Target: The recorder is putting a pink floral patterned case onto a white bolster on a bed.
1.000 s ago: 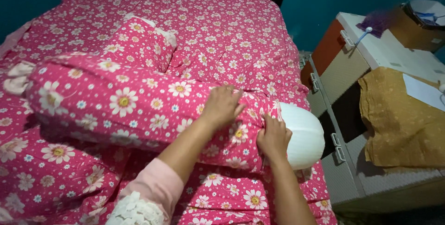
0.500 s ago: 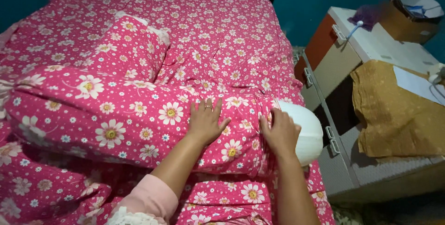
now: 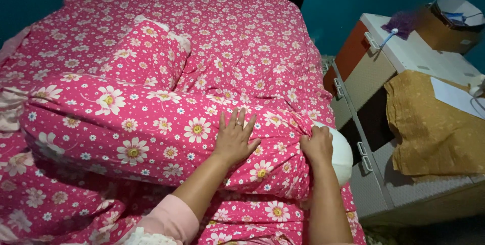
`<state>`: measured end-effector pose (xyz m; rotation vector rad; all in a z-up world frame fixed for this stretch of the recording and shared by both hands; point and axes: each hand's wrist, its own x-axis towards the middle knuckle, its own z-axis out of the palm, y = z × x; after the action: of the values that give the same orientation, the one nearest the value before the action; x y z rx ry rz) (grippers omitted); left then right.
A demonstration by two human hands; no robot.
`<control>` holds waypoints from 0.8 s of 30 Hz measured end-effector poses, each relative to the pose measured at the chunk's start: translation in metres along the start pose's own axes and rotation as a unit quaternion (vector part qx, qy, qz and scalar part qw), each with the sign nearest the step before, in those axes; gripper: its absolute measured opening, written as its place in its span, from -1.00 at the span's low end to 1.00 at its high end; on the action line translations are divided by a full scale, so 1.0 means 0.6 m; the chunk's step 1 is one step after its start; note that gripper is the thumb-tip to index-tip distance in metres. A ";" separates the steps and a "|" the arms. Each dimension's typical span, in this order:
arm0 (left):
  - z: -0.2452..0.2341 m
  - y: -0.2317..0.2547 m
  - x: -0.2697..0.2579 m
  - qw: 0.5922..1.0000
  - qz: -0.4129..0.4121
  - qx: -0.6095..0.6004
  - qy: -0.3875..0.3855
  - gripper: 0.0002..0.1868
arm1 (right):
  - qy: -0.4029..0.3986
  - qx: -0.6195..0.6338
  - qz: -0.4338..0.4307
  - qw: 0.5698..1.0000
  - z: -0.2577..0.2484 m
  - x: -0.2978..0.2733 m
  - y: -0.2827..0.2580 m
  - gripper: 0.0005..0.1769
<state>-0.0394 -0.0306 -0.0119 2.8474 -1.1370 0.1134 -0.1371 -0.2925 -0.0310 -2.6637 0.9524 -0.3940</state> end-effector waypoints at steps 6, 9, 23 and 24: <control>0.007 0.006 0.002 0.998 0.018 0.054 0.042 -0.15 | 0.025 0.042 -0.004 0.999 0.039 0.003 0.026 -0.49; -0.040 0.010 0.003 0.998 0.015 0.064 -0.013 -0.15 | 0.039 0.046 -0.025 0.998 0.045 -0.001 0.029 -0.45; -0.089 0.020 0.065 0.992 0.006 -0.009 -0.123 -0.07 | 0.010 0.002 -0.013 1.000 0.005 -0.036 0.003 -0.48; -0.088 0.021 0.056 0.990 -0.005 -0.022 -0.136 -0.06 | 0.011 -0.011 -0.023 1.000 0.002 -0.037 0.001 -0.46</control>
<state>-0.0261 -0.0576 0.0444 2.8935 -1.1500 -0.3053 -0.1533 -0.2784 -0.0360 -2.7101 0.9082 -0.4263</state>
